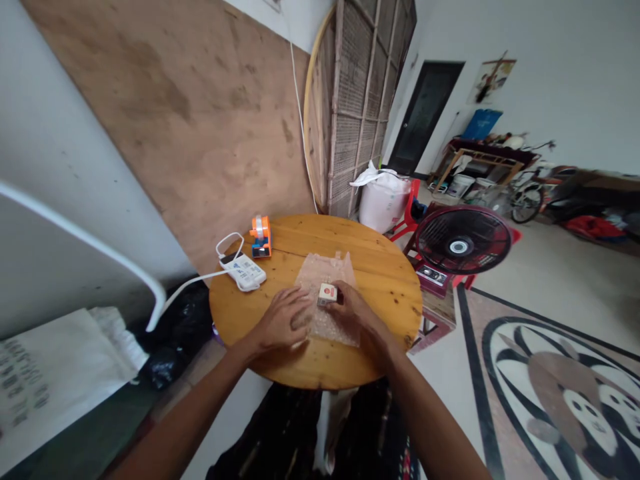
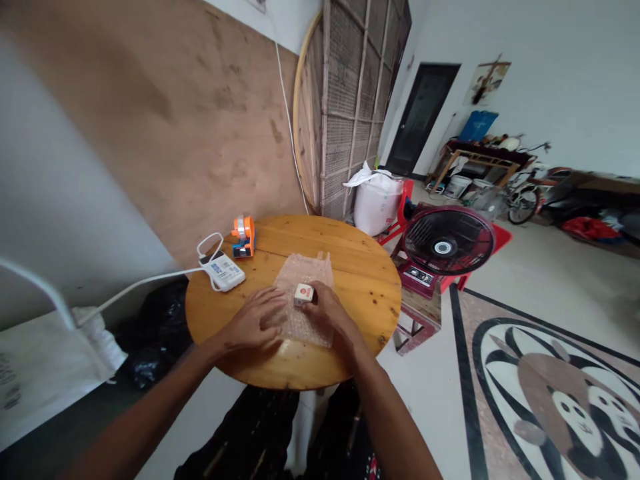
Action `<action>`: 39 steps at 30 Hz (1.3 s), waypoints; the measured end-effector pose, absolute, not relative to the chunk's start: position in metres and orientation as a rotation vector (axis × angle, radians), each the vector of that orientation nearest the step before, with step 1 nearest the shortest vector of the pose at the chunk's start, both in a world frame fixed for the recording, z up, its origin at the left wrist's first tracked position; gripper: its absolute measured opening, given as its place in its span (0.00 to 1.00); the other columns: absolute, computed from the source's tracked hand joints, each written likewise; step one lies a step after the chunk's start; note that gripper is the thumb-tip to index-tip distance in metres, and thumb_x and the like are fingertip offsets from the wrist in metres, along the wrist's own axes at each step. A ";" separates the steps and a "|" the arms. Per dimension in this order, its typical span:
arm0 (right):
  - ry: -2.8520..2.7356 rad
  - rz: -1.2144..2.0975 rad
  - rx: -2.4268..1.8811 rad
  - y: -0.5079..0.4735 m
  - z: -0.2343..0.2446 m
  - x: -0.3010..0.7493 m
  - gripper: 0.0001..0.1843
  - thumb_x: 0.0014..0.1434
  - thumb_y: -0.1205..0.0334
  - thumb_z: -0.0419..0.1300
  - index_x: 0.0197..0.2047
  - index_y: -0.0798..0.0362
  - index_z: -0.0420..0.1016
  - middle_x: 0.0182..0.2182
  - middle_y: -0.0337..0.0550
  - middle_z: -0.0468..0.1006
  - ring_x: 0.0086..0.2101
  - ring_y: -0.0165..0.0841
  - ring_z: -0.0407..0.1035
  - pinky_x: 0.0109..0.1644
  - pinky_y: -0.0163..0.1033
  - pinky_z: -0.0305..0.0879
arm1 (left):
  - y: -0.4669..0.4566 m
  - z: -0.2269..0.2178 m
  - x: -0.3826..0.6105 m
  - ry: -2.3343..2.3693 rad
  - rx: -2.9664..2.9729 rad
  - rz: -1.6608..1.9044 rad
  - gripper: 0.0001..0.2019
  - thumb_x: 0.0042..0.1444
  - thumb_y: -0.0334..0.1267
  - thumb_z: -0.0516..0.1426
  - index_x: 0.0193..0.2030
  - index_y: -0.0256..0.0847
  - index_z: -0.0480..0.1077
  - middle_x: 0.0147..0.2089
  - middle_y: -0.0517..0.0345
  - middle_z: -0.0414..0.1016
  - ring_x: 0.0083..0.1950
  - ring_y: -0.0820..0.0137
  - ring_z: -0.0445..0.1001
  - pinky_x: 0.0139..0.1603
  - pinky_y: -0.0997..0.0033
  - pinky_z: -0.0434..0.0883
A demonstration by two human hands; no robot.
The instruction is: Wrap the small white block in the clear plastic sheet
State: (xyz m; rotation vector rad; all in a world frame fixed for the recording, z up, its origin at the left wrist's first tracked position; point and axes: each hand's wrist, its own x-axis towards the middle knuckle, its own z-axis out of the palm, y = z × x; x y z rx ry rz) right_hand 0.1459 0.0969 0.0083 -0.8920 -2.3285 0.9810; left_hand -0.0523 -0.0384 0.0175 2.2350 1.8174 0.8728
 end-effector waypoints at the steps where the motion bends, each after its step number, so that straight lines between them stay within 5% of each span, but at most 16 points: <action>1: -2.336 0.992 -0.869 0.098 0.009 0.147 0.24 0.48 0.63 0.64 0.50 0.53 0.69 0.41 0.44 0.76 0.39 0.36 0.69 0.45 0.41 0.65 | -0.046 0.023 -0.051 1.784 2.316 0.813 0.27 0.47 0.39 0.59 0.57 0.40 0.69 0.63 0.48 0.65 0.67 0.54 0.58 0.67 0.51 0.55; 6: -2.298 1.105 -0.802 0.099 0.010 0.152 0.39 0.47 0.60 0.66 0.62 0.54 0.59 0.50 0.50 0.73 0.46 0.40 0.69 0.53 0.46 0.63 | -0.065 0.030 -0.040 1.832 2.479 0.660 0.26 0.50 0.39 0.58 0.58 0.42 0.67 0.66 0.47 0.61 0.69 0.53 0.54 0.68 0.47 0.50; 13: -2.249 1.249 -0.708 0.104 0.010 0.153 0.21 0.50 0.62 0.62 0.49 0.54 0.69 0.41 0.44 0.76 0.41 0.36 0.70 0.48 0.42 0.65 | -0.043 0.021 -0.029 1.827 2.622 0.756 0.12 0.58 0.31 0.50 0.44 0.41 0.74 0.61 0.50 0.68 0.66 0.60 0.58 0.69 0.51 0.51; 20: -2.280 1.234 -0.752 0.112 0.009 0.154 0.21 0.49 0.60 0.65 0.46 0.54 0.69 0.40 0.43 0.76 0.38 0.34 0.70 0.44 0.40 0.66 | -0.062 0.041 -0.031 1.743 2.585 0.653 0.12 0.53 0.37 0.56 0.45 0.42 0.72 0.62 0.49 0.66 0.64 0.58 0.59 0.68 0.51 0.50; 24: -2.268 1.243 -0.801 0.112 0.009 0.153 0.20 0.47 0.61 0.66 0.44 0.53 0.70 0.37 0.40 0.76 0.36 0.33 0.69 0.43 0.38 0.66 | -0.063 0.033 -0.034 1.728 2.580 0.515 0.08 0.57 0.32 0.53 0.42 0.43 0.71 0.49 0.54 0.74 0.55 0.62 0.67 0.66 0.51 0.53; 29: -2.219 1.335 -0.752 0.108 0.012 0.151 0.20 0.46 0.62 0.65 0.44 0.53 0.69 0.39 0.43 0.76 0.39 0.35 0.70 0.44 0.40 0.66 | -0.051 0.026 -0.030 1.720 2.691 0.456 0.07 0.58 0.30 0.52 0.33 0.40 0.70 0.36 0.54 0.73 0.43 0.64 0.69 0.63 0.51 0.56; 39: -2.360 1.271 -0.717 0.109 0.025 0.160 0.19 0.55 0.56 0.62 0.49 0.52 0.71 0.42 0.43 0.76 0.40 0.36 0.70 0.46 0.41 0.66 | -0.014 0.044 -0.023 1.845 2.346 0.944 0.08 0.55 0.29 0.51 0.36 0.40 0.70 0.42 0.53 0.76 0.46 0.64 0.71 0.51 0.64 0.66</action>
